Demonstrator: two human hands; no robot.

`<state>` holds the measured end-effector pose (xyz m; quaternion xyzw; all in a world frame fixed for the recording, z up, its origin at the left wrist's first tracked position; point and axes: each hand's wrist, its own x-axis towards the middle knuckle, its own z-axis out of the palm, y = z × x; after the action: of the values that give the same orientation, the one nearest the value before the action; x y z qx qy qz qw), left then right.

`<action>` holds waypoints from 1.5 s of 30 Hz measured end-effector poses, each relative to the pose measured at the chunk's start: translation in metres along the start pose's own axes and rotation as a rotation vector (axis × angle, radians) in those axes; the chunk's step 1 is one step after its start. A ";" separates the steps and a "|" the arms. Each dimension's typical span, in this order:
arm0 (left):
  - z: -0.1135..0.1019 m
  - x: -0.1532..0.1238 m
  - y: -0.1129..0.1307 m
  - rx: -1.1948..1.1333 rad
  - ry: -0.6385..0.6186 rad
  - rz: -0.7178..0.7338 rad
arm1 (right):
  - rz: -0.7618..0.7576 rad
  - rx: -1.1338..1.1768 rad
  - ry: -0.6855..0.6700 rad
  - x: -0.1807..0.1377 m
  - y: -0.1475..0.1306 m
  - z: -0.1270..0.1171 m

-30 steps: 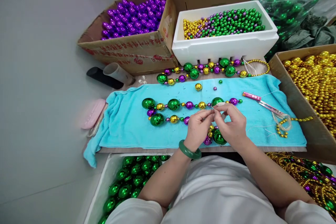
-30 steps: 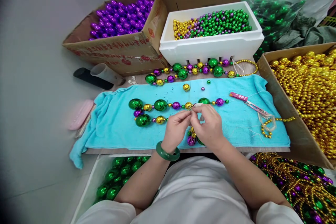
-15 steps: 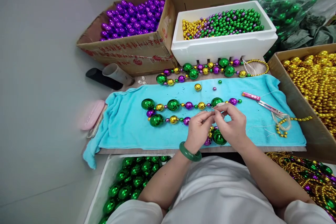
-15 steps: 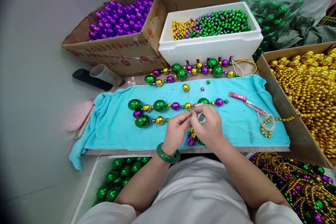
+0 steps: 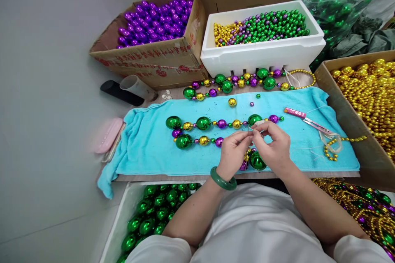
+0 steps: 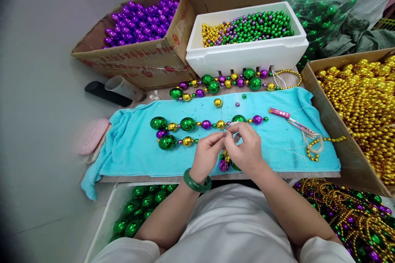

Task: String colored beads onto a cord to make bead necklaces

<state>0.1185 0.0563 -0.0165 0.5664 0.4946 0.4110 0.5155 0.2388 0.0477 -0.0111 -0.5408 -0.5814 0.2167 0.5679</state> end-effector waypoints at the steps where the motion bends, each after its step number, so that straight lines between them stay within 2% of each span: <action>1: 0.000 0.000 0.000 0.000 0.001 -0.002 | 0.002 0.003 0.001 0.000 0.000 0.000; 36: 0.003 -0.001 0.000 0.044 0.011 0.071 | -0.017 0.015 0.011 -0.002 0.001 -0.002; 45: 0.006 -0.003 0.002 0.101 0.020 0.134 | -0.003 -0.004 0.013 -0.001 0.002 -0.002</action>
<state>0.1240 0.0527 -0.0151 0.6193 0.4809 0.4246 0.4527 0.2410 0.0465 -0.0124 -0.5425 -0.5790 0.2114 0.5708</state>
